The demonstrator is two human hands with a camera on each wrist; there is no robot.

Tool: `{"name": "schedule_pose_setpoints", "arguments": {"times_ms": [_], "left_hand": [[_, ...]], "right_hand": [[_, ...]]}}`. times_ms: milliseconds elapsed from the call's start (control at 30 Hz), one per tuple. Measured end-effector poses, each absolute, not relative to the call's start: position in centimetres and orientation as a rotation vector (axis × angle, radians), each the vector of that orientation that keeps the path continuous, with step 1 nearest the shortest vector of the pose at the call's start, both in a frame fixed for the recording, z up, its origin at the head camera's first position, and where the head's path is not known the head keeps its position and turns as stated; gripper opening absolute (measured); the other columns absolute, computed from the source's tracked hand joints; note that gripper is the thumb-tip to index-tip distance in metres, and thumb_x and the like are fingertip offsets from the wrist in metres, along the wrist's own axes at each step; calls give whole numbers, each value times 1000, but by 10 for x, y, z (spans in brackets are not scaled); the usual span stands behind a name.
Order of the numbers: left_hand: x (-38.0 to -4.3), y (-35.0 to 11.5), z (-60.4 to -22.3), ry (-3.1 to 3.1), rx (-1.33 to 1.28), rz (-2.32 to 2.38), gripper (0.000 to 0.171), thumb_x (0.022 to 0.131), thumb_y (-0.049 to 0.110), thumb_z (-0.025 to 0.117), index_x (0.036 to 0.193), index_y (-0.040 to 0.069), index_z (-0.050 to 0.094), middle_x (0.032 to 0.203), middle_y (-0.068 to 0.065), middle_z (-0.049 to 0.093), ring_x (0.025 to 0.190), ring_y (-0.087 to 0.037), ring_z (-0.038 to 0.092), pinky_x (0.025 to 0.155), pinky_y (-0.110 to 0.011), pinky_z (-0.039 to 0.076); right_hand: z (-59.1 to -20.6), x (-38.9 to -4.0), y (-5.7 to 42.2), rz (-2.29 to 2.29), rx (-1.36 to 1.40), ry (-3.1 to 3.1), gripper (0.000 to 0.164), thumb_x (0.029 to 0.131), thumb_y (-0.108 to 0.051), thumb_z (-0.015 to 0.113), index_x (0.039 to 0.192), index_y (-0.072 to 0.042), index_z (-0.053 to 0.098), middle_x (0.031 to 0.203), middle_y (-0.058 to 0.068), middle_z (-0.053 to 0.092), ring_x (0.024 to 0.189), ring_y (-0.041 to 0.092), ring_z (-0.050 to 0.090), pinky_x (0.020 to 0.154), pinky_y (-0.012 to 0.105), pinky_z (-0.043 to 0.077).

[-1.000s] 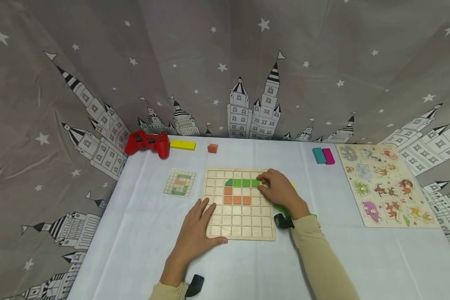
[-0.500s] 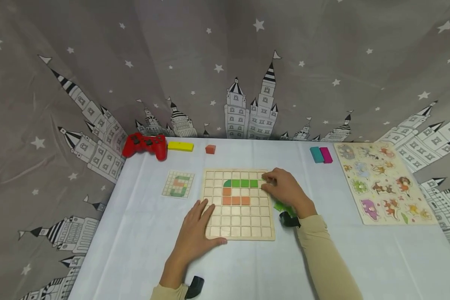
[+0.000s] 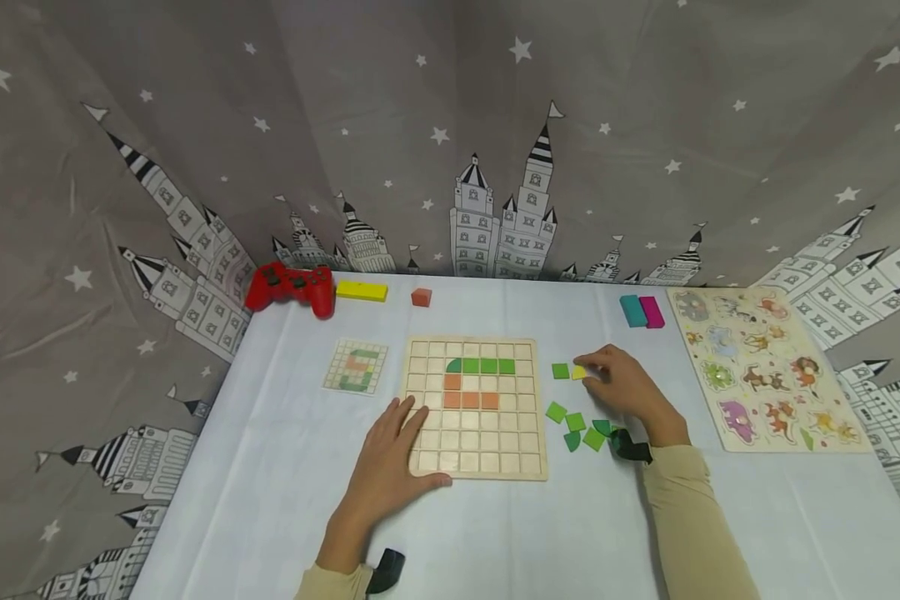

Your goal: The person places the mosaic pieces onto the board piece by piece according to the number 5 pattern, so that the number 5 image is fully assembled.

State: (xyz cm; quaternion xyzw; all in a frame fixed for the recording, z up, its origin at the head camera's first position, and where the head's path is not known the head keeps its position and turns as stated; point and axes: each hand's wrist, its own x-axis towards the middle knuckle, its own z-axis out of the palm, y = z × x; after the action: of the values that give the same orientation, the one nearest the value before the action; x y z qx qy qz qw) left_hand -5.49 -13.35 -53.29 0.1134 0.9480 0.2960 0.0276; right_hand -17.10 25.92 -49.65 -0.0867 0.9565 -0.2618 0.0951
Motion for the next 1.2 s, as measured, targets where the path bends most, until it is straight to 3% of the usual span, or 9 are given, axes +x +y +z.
{"name": "schedule_pose_setpoints", "arguments": {"times_ms": [167,333,633,967,1200], "left_hand": [[-55,-134,-533,2925,355,901,111,68,69,82,156,15,43,167,-10,30,158,-35,19,122,-63,27],[-55,-134,-530,2903,336,909,111,68,68,83,156,15,42,168,-11,30,158,-35,17,123,-63,26],[-55,-134,-530,2888,325,905,111,68,67,83,157,15,42,168,-10,28,159,-35,16,123,-62,25],[-56,-134,-526,2892,334,911,112,68,67,83,157,14,41,168,-10,28,159,-34,16,124,-62,24],[-55,-135,-527,2890,336,908,112,68,68,83,157,14,41,168,-10,28,159,-34,16,124,-62,25]], "right_hand": [[-499,-168,257,-713,-101,2900,31,92,-25,76,116,-6,72,103,12,63,93,26,54,85,43,49],[-499,-164,258,-649,-31,2923,37,87,-39,81,101,-6,70,93,10,58,89,26,51,79,40,44],[-502,-162,260,-711,-66,2903,49,89,-31,80,131,-10,67,108,11,61,98,26,52,89,43,47],[-502,-165,252,-721,-66,2910,38,95,-26,72,129,-9,69,105,10,61,95,25,52,82,38,45],[-498,-160,243,-709,-89,2901,39,96,-29,69,126,-4,68,105,10,60,96,25,52,87,42,47]]}}
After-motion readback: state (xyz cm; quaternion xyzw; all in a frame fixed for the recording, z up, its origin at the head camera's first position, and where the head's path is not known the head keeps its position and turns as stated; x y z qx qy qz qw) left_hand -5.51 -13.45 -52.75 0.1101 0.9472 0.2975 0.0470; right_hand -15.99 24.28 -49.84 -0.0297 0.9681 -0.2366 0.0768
